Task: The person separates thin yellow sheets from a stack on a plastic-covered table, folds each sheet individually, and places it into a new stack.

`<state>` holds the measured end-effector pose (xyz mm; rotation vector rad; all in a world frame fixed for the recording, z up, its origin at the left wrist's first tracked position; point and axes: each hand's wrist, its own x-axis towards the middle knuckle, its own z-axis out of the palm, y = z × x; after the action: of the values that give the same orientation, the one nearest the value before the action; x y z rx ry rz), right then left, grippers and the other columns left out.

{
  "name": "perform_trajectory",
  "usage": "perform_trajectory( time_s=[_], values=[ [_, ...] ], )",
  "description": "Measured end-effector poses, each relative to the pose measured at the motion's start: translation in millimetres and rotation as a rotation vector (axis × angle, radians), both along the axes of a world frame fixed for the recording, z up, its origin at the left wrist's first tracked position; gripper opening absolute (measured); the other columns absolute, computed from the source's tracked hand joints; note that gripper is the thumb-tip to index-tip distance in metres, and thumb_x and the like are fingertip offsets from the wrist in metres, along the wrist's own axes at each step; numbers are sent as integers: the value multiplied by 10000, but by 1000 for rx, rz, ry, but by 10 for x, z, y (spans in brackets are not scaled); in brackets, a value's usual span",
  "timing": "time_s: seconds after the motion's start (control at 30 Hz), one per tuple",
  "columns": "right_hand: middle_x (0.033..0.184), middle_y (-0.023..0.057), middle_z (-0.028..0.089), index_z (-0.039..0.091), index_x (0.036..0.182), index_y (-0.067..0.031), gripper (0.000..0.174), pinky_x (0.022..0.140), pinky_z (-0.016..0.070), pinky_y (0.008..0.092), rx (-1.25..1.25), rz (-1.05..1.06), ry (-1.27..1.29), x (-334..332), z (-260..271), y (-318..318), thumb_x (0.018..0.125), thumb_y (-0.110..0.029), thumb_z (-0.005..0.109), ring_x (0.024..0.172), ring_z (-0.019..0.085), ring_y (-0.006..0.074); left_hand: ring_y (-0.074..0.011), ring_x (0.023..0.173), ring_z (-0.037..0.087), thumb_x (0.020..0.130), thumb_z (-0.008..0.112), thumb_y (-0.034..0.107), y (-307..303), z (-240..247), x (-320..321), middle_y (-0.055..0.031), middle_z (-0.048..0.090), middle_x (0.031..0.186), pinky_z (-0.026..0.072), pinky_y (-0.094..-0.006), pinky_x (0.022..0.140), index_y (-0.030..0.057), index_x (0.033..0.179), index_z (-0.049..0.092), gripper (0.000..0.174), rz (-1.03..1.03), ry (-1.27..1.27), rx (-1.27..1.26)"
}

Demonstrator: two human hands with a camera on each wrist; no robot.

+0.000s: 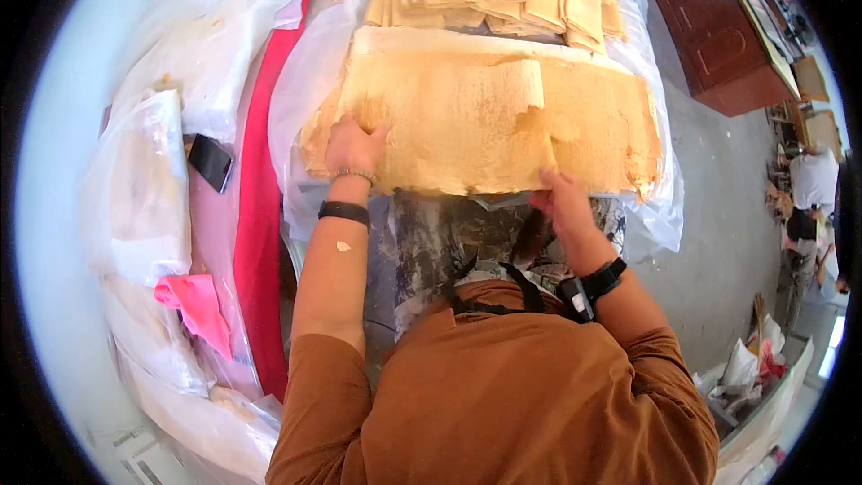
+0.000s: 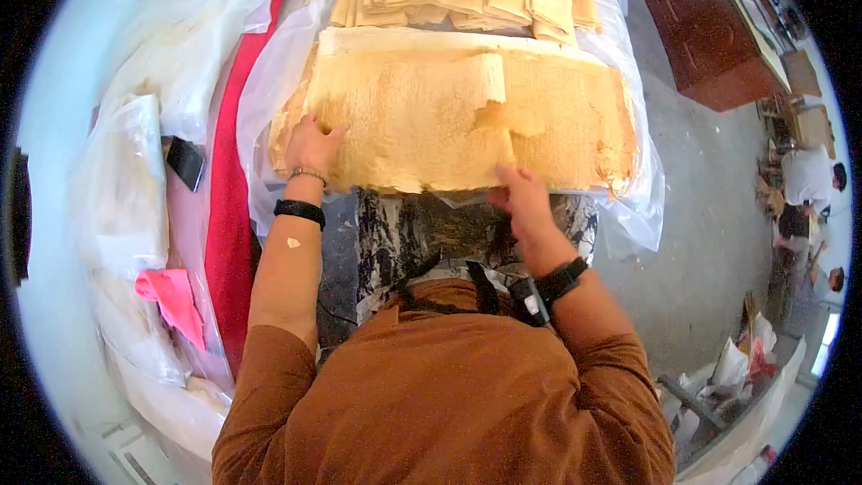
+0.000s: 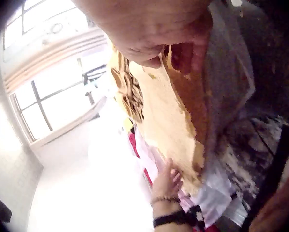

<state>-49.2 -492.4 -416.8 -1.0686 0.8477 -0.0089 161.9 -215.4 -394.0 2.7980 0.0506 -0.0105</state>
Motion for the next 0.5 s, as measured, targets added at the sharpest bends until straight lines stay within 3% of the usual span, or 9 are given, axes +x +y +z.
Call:
perform_trajectory(
  time_s=[0.1, 0.27, 0.4, 0.5],
  values=[
    [1058, 98, 655, 575, 1163, -22, 339, 762, 552, 359, -23, -68, -76, 51, 8, -310, 921, -247, 649, 904, 649, 223, -355, 1040, 644, 774, 743, 455, -219, 6, -124, -197, 685, 1059, 525, -436, 877, 62, 1166, 603, 573, -6, 103, 62],
    [1055, 93, 660, 586, 1195, -15, 389, 749, 555, 343, 12, -49, -8, 149, -41, -524, 907, -265, 666, 880, 652, 210, -339, 1026, 652, 760, 750, 437, -246, -26, -125, -177, 689, 1068, 525, -430, 854, 75, 1158, 592, 561, -2, 97, -84],
    [1003, 84, 676, 621, 1193, -3, 421, 733, 553, 331, -195, 64, 27, 208, 60, -616, 899, -300, 674, 863, 649, 190, -338, 990, 664, 770, 739, 366, -242, 40, -145, -160, 696, 1055, 526, -432, 821, 67, 1121, 605, 480, -6, 133, -78],
    [997, 82, 680, 635, 1188, -7, 448, 733, 539, 325, -242, 84, 71, 258, 103, -629, 886, -334, 686, 880, 644, 184, -339, 897, 673, 768, 730, 344, -107, -218, -96, -149, 697, 1011, 529, -422, 765, 60, 1057, 632, 417, -74, 240, -93]
  ],
)
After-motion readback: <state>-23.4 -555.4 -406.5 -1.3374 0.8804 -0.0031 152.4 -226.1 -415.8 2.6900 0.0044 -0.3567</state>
